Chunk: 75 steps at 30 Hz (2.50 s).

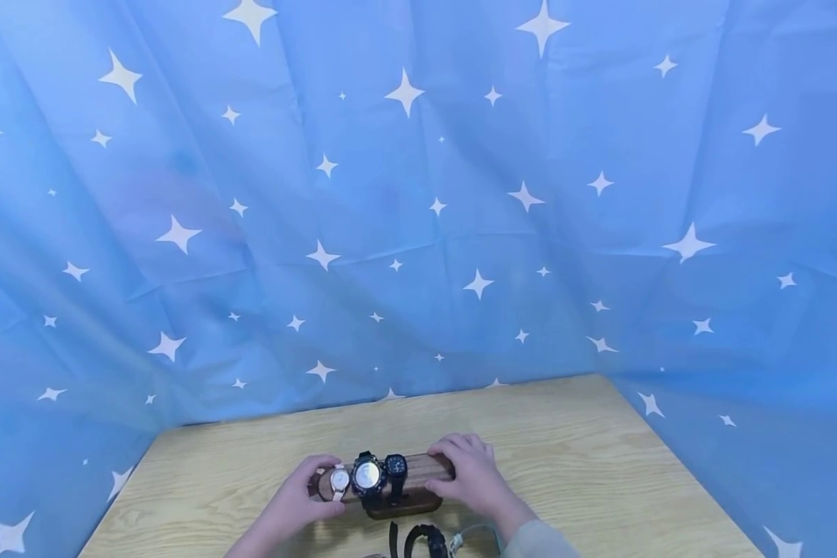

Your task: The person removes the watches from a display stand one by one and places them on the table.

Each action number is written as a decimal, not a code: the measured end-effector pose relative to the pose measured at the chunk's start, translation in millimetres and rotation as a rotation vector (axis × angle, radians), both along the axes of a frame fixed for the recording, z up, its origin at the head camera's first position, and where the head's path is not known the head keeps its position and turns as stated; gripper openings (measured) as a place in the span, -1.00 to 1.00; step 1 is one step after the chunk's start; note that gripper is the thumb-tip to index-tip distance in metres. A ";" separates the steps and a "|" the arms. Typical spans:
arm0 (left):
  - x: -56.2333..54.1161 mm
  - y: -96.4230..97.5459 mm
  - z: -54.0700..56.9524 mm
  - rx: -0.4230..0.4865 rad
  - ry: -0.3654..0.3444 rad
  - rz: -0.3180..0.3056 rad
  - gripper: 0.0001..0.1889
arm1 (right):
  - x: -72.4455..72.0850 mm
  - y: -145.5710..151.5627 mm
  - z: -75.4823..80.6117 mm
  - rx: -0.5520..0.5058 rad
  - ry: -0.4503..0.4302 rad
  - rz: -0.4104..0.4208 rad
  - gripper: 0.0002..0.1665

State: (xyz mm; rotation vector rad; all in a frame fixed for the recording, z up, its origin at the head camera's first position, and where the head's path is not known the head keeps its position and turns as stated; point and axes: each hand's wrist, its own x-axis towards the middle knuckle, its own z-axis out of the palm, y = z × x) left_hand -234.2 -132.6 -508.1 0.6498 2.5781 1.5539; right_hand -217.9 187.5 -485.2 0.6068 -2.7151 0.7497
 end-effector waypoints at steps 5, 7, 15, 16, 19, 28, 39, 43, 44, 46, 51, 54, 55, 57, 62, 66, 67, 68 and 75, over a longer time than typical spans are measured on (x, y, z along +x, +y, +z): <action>2.7 -2.4 1.9 -0.044 0.047 0.026 -0.32 | -0.1 -0.5 -0.4 -0.006 0.004 0.000 -0.50; 3.7 -3.6 2.6 -0.034 0.039 0.021 -0.32 | -0.1 -0.6 -0.3 -0.008 0.005 0.000 -0.51; 6.4 -8.3 4.0 -0.005 0.012 0.044 -0.33 | 0.8 -1.3 0.6 -0.012 0.010 -0.004 -0.50; 6.4 -8.5 3.6 -0.003 0.013 0.049 -0.34 | 0.9 -1.5 0.6 -0.012 0.010 -0.006 -0.51; 6.9 -8.4 3.5 -0.001 0.023 0.062 -0.38 | 1.4 -1.7 0.7 -0.015 0.004 -0.008 -0.52; 10.5 -9.0 8.9 0.048 0.059 0.103 -0.46 | 0.9 -2.3 0.9 -0.015 -0.001 -0.014 -0.52; 12.3 -20.4 0.4 0.010 0.111 0.108 -0.49 | 0.8 -2.9 2.3 -0.016 0.002 -0.013 -0.50; 15.5 -24.3 -2.7 0.005 0.105 0.110 -0.50 | 0.7 -3.0 2.3 -0.018 0.001 -0.015 -0.50; 16.5 -25.2 -3.3 0.005 0.099 0.108 -0.49 | 0.7 -3.0 2.2 -0.015 0.002 -0.016 -0.50; 18.5 -26.7 -4.8 -0.001 0.083 0.105 -0.48 | 0.8 -2.9 2.0 -0.013 0.003 -0.016 -0.51; 22.1 -29.0 -6.8 -0.011 0.063 0.088 -0.49 | 1.2 -2.7 1.9 -0.016 0.000 -0.014 -0.50; 23.8 -30.1 -7.9 -0.008 0.061 0.072 -0.50 | 1.2 -2.6 1.8 -0.016 0.005 -0.015 -0.50; 24.5 -30.4 -8.5 -0.005 0.059 0.066 -0.50 | 1.3 -2.5 1.6 -0.015 0.008 -0.016 -0.50; 26.5 -31.1 -9.9 -0.001 0.066 0.054 -0.49 | 1.3 -2.4 1.4 -0.012 0.012 -0.019 -0.49; 30.9 -33.0 -13.3 0.020 0.084 0.036 -0.49 | 2.0 -2.4 0.5 -0.012 0.010 -0.023 -0.49; 34.2 -34.7 -16.3 0.031 0.087 0.005 -0.53 | 2.5 -2.7 -0.5 -0.017 0.006 -0.018 -0.51; 35.0 -35.2 -17.5 0.030 0.096 -0.005 -0.55 | 2.5 -2.7 -0.6 -0.018 0.004 -0.017 -0.51; 35.7 -35.8 -18.6 0.029 0.105 -0.017 -0.56 | 2.5 -2.7 -0.9 -0.020 0.001 -0.016 -0.51; 39.0 -40.4 -28.4 -0.005 0.227 -0.096 -0.58 | 1.3 -1.7 -1.2 -0.024 -0.012 -0.019 -0.51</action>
